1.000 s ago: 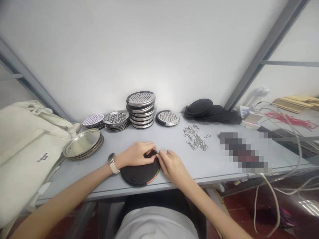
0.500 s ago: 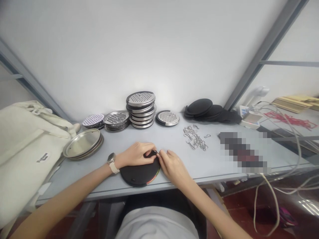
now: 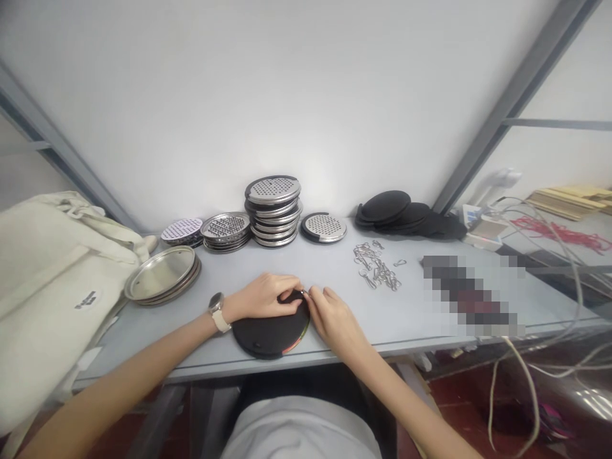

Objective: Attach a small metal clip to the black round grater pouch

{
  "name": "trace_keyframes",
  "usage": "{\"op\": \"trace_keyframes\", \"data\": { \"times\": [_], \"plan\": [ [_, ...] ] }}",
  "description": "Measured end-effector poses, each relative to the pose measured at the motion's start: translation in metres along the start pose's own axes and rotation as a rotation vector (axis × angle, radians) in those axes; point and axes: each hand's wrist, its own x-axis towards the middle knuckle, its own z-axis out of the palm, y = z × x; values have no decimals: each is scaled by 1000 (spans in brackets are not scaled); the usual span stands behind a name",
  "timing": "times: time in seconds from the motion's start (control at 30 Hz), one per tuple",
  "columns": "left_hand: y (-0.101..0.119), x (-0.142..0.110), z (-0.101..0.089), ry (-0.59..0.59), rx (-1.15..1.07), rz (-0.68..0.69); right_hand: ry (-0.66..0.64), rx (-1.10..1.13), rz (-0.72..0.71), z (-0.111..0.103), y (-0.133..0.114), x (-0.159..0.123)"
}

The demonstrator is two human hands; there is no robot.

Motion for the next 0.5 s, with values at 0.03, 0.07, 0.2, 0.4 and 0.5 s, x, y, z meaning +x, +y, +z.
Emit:
{"op": "trace_keyframes", "data": {
  "times": [0.03, 0.07, 0.2, 0.4, 0.5],
  "plan": [
    [1, 0, 0, -2, 13, 9, 11, 6, 2, -1, 0, 0],
    [1, 0, -1, 0, 29, 16, 20, 8, 3, -1, 0, 0],
    [4, 1, -2, 15, 78, -13, 17, -12, -2, 0, 0, 1],
    [4, 0, -1, 45, 79, -53, -70, -35, -21, 3, 1, 4],
    [4, -1, -1, 68, 86, -65, -87, -57, -22, 2, 1, 4]
  ]
}}
